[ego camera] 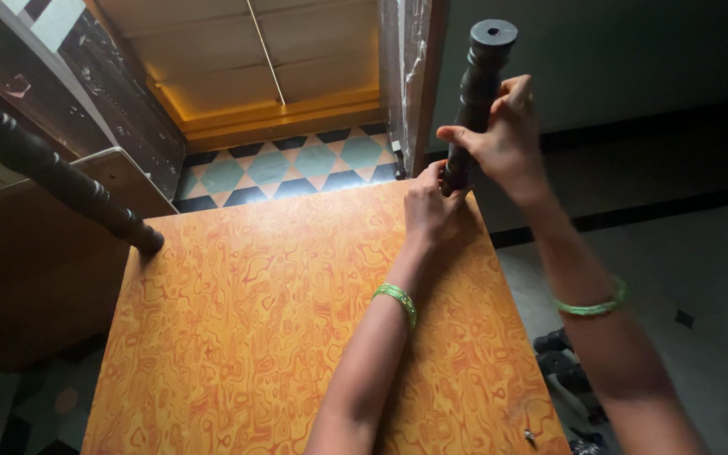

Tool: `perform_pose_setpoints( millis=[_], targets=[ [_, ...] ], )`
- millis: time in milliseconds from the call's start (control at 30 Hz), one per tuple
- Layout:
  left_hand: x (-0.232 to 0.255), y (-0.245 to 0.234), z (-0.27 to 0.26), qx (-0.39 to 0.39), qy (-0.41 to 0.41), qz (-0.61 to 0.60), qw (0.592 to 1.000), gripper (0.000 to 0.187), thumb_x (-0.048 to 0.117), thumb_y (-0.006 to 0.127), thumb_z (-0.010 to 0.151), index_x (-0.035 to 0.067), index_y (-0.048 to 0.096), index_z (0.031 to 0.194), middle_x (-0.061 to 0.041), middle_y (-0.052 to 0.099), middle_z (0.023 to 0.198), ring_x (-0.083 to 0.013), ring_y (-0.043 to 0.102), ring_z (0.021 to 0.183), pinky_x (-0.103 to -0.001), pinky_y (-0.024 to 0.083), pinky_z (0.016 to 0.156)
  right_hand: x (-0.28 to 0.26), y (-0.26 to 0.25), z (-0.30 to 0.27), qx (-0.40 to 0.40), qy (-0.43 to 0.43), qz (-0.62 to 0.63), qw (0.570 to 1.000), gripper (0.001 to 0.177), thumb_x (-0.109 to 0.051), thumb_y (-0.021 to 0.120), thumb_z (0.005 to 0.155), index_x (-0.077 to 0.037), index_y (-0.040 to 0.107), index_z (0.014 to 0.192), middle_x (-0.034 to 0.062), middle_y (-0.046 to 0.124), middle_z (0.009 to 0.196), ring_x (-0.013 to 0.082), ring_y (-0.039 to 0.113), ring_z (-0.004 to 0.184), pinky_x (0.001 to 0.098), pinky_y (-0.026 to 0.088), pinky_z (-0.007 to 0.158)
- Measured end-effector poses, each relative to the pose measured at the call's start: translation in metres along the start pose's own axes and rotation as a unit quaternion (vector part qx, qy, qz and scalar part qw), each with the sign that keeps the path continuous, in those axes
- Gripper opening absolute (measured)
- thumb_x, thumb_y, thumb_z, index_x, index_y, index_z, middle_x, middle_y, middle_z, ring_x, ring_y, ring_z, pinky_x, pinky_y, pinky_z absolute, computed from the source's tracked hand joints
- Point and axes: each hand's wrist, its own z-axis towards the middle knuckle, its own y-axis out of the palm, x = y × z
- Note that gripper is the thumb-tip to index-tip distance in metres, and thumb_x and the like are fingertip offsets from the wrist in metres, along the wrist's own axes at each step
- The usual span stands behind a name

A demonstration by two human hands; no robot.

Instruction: The person assembles a small wooden table by screwing cylindrical metal legs into the underside of the tabletop. They handle each leg individually, aligning and tightening them by hand, then flip the table upright to check the assembly.

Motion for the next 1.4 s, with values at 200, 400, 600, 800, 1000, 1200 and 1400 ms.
perform_pose_setpoints(
  millis=[200,400,600,800,1000,1200,1400],
  targets=[
    [0.000,-0.001,-0.001,0.001,0.001,-0.012,1.000,0.054,0.025,0.087,0.078,0.006,0.066,0.123,-0.015,0.074,0.108,-0.0315,0.074,0.095,-0.041,0.059,0.081,0.003,-0.018,0.008,-0.062,0.023,0.293,0.954,0.077,-0.009,0.088,0.075,-0.009,0.031,0.127,0.0154,0.068,0.114,0.0227,0.075,0.104,0.0332,0.063,0.094],
    [0.002,-0.002,-0.004,0.006,0.001,-0.011,1.000,0.054,0.025,0.086,0.079,0.006,0.066,0.126,-0.015,0.074,0.111,-0.0306,0.074,0.097,-0.041,0.059,0.083,-0.005,-0.007,0.000,0.021,-0.039,0.068,0.997,0.079,-0.007,0.095,0.078,-0.005,0.033,0.127,0.0183,0.067,0.113,0.0307,0.070,0.104,0.0403,0.058,0.087],
    [0.003,-0.001,-0.004,0.006,-0.010,-0.006,1.000,0.053,0.026,0.085,0.080,0.007,0.066,0.126,-0.014,0.075,0.109,-0.0314,0.074,0.096,-0.041,0.059,0.083,0.009,-0.008,0.008,-0.077,-0.030,0.345,0.935,0.076,0.000,0.082,0.080,-0.009,0.025,0.130,0.0135,0.069,0.119,0.0237,0.072,0.113,0.0347,0.061,0.105],
    [0.002,-0.002,-0.006,0.011,0.011,0.004,1.000,0.054,0.025,0.085,0.080,0.006,0.065,0.127,-0.016,0.074,0.111,-0.0335,0.073,0.097,-0.042,0.058,0.083,0.013,0.003,-0.004,0.024,-0.044,0.092,0.994,0.083,-0.003,0.096,0.078,-0.007,0.031,0.131,0.0184,0.064,0.114,0.0271,0.072,0.103,0.0375,0.063,0.090],
    [0.000,-0.001,-0.006,-0.001,0.003,-0.006,1.000,0.053,0.022,0.083,0.081,0.007,0.064,0.129,-0.014,0.074,0.111,-0.0300,0.074,0.098,-0.041,0.059,0.084,0.000,-0.009,-0.001,-0.065,-0.055,0.256,0.963,0.082,-0.001,0.084,0.079,-0.006,0.027,0.137,0.0130,0.068,0.121,0.0242,0.073,0.112,0.0376,0.063,0.101],
    [0.000,-0.001,-0.006,0.009,0.013,0.002,1.000,0.054,0.023,0.085,0.080,0.007,0.065,0.127,-0.014,0.074,0.109,-0.0304,0.074,0.096,-0.041,0.059,0.082,-0.011,0.002,-0.004,-0.004,-0.001,0.133,0.991,0.077,0.000,0.092,0.076,-0.005,0.034,0.126,0.0145,0.068,0.108,0.0236,0.074,0.100,0.0385,0.063,0.088],
    [0.002,-0.001,-0.006,0.013,0.004,0.006,1.000,0.054,0.023,0.085,0.080,0.008,0.065,0.128,-0.014,0.075,0.108,-0.0298,0.074,0.096,-0.041,0.059,0.082,0.003,-0.012,0.004,-0.105,-0.035,0.319,0.941,0.066,0.009,0.083,0.078,-0.007,0.041,0.126,0.0120,0.070,0.122,0.0211,0.070,0.118,0.0377,0.060,0.105]
  ],
)
